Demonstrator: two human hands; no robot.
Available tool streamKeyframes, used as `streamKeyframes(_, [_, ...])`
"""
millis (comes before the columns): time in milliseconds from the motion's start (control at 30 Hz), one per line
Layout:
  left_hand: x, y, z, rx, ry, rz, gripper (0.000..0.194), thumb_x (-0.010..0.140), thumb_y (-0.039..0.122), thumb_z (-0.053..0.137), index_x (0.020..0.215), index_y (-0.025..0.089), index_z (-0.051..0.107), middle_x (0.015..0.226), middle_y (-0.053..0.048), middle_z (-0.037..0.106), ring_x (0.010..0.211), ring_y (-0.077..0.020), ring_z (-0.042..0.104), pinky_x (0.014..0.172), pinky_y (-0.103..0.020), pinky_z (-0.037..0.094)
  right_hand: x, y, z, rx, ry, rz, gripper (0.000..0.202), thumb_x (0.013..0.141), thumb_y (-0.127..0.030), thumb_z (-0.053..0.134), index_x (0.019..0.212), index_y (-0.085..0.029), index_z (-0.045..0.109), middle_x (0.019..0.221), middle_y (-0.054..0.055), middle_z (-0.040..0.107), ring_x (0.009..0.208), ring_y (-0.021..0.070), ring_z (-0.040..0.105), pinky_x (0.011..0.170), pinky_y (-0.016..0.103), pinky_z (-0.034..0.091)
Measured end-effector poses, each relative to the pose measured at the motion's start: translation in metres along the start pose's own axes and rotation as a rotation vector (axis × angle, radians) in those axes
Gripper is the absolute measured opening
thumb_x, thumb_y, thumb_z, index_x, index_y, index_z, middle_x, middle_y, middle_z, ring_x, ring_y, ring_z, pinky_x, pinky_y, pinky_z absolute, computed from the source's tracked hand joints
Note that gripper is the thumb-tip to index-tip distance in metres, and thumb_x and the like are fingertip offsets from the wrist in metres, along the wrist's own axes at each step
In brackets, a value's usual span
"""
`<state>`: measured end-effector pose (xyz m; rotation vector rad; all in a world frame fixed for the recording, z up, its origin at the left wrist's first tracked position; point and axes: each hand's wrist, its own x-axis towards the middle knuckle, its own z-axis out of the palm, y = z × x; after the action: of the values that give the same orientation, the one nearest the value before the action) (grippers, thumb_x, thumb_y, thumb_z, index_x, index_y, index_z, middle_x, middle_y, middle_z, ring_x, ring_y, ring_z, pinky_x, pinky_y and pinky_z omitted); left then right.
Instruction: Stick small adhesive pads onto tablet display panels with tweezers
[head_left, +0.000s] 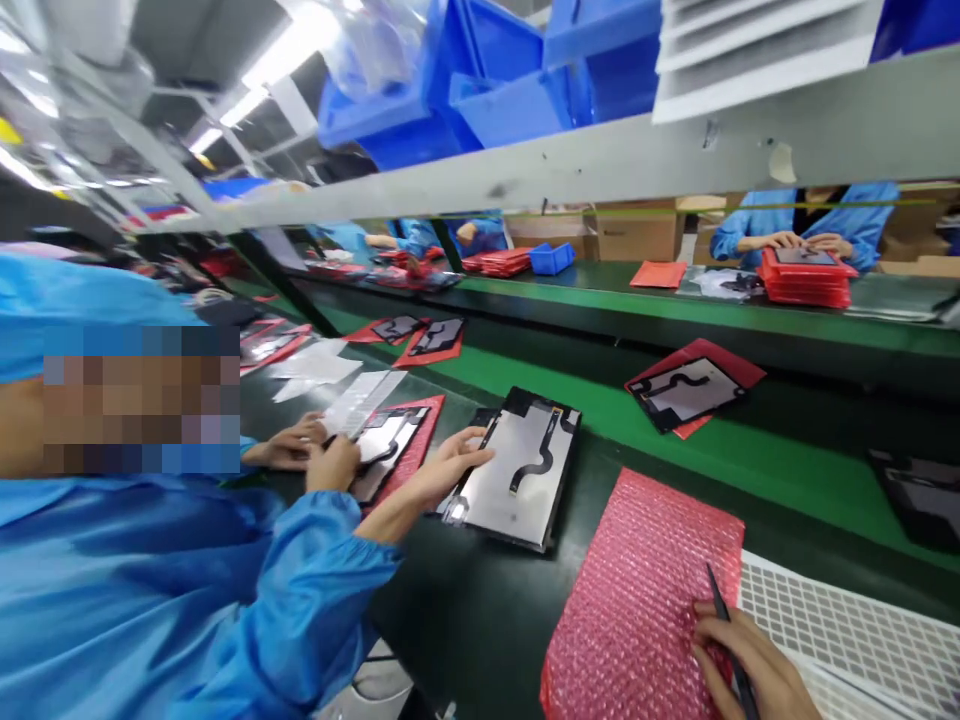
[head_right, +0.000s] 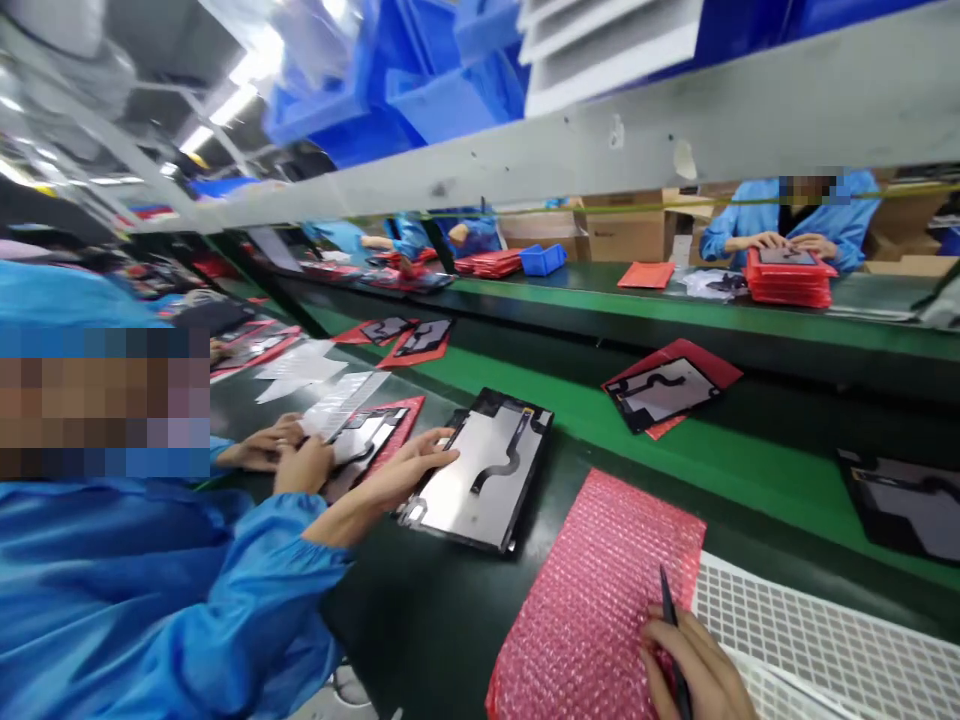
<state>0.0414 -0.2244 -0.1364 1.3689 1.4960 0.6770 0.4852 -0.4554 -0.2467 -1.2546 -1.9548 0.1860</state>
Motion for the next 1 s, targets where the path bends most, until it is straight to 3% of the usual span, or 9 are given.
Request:
streamKeyframes(133, [-0.034,0.016,0.035,-0.097,-0.254,0.058,0.064,0.091,0.061,0.076,0.139,0.024,0.054,0.087,0.0,0.073,0.072,-0.0193,0.072,0.065,-0.029,0.058,0.005,-0.016,-0.013,0.165,0.105,0.228,0.022,0.105,-0.028,0.067,0.126,-0.028,0.072,0.118,0.007,0.084,0.102,0.0247,0.084,0.092,0.031,0.068])
streamKeyframes(267, [-0.047,0.069,0.048,-0.007,-0.508,0.164,0.043,0.087,0.046,0.084,0.122,0.023,0.076,0.094,-0.004,0.081,0.086,-0.0239,0.077,0.077,-0.031,0.061,0.01,-0.015,-0.027,0.273,0.446,0.472,0.019,0.109,-0.031,0.063,0.127,-0.026,0.069,0.094,0.004,0.083,0.09,0.0252,0.084,0.091,0.039,0.065])
streamKeyframes(333, [-0.048,0.108,0.056,0.237,-0.682,0.377,0.027,0.093,0.037,0.075,0.117,0.026,0.083,0.114,-0.004,0.083,0.108,-0.0276,0.078,0.096,-0.035,0.059,0.011,-0.012,-0.034,0.336,0.553,0.513,0.02,0.111,-0.033,0.062,0.128,-0.025,0.068,0.089,0.004,0.082,0.092,0.0281,0.083,0.095,0.047,0.062])
streamKeyframes(400, [-0.049,0.144,0.07,0.554,-0.797,0.626,0.032,0.1,0.028,0.06,0.123,0.032,0.082,0.12,0.0,0.083,0.11,-0.0278,0.078,0.098,-0.037,0.057,0.012,-0.009,-0.038,0.382,0.606,0.521,0.023,0.111,-0.033,0.063,0.131,-0.024,0.069,0.089,0.005,0.082,0.092,0.0295,0.082,0.096,0.051,0.06])
streamKeyframes(533, [-0.052,0.182,0.119,0.925,-0.808,0.966,0.029,0.099,0.023,0.053,0.098,0.028,0.082,0.085,-0.001,0.082,0.074,-0.0237,0.077,0.063,-0.033,0.05,0.008,-0.006,-0.046,0.343,0.61,0.602,0.035,0.112,-0.038,0.06,0.143,-0.022,0.067,0.077,0.001,0.077,0.072,0.0244,0.076,0.079,0.043,0.06])
streamKeyframes(633, [-0.055,0.175,0.162,1.017,-0.67,1.316,0.047,0.106,0.039,0.052,0.065,0.023,0.071,0.057,-0.004,0.068,0.049,-0.0212,0.062,0.048,-0.035,0.033,0.004,-0.003,-0.059,0.262,0.526,0.652,0.041,0.113,-0.045,0.056,0.144,-0.02,0.068,0.064,-0.003,0.066,0.056,0.0182,0.064,0.064,0.034,0.054])
streamKeyframes(733, [-0.057,0.149,0.207,1.004,-0.699,1.597,0.046,0.1,0.037,0.058,0.057,0.022,0.068,0.05,-0.005,0.063,0.044,-0.0203,0.056,0.045,-0.035,0.031,0.003,0.001,-0.074,0.284,0.447,0.685,0.044,0.113,-0.052,0.053,0.129,-0.019,0.077,0.068,0.0,0.066,0.059,0.0175,0.063,0.057,0.031,0.052])
streamKeyframes(900, [-0.049,0.112,0.274,0.95,-0.875,1.707,0.034,0.079,0.04,0.077,0.052,0.024,0.065,0.049,-0.003,0.061,0.043,-0.02,0.053,0.041,-0.037,0.034,0.01,0.001,-0.078,0.519,0.349,0.826,0.042,0.109,-0.058,0.059,0.11,-0.019,0.074,0.077,0.006,0.076,0.058,0.0191,0.07,0.052,0.03,0.058])
streamKeyframes(1000, [-0.046,0.102,0.282,0.916,-0.877,1.74,0.023,0.086,0.036,0.076,0.07,0.02,0.075,0.069,-0.006,0.073,0.065,-0.0235,0.068,0.065,-0.039,0.055,0.014,0.0,-0.07,0.568,0.242,0.863,0.04,0.104,-0.059,0.069,0.11,-0.019,0.071,0.078,0.006,0.078,0.063,0.0219,0.076,0.059,0.033,0.065])
